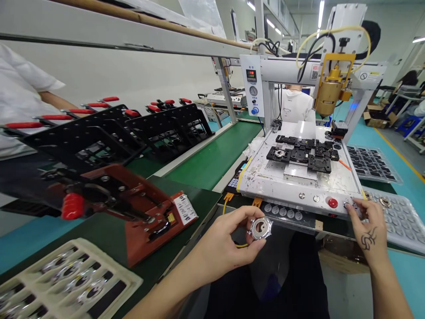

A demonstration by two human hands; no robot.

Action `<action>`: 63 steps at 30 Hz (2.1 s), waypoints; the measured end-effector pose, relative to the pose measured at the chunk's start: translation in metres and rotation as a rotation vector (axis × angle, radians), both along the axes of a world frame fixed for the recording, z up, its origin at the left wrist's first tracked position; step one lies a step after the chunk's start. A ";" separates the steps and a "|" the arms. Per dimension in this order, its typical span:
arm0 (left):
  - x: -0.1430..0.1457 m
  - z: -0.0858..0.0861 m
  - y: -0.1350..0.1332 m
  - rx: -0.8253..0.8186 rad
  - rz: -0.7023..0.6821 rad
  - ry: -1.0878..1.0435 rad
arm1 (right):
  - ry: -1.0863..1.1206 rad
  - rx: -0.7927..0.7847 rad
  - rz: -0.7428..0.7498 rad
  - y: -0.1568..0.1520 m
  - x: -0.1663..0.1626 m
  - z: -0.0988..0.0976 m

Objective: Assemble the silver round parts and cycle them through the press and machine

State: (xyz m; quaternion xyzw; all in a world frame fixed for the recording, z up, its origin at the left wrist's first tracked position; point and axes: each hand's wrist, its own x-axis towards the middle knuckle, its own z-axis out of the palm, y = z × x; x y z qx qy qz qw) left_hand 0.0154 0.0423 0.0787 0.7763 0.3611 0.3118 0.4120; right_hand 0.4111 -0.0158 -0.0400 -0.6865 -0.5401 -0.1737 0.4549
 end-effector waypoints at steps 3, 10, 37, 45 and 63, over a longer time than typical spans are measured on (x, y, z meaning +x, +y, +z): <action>0.001 0.000 0.001 -0.015 0.001 0.006 | 0.009 -0.003 -0.009 0.000 0.000 -0.001; 0.003 -0.007 0.004 0.044 0.010 0.062 | -0.001 0.037 -0.028 0.001 -0.007 0.001; 0.071 -0.181 0.062 0.105 -0.482 0.156 | -0.112 -0.380 0.462 0.016 -0.104 -0.077; 0.068 -0.185 0.057 0.050 -0.460 0.103 | -0.135 -0.387 0.558 0.024 -0.099 -0.088; 0.083 -0.179 0.060 0.178 -0.312 0.062 | 0.618 -0.373 0.283 -0.054 -0.084 -0.051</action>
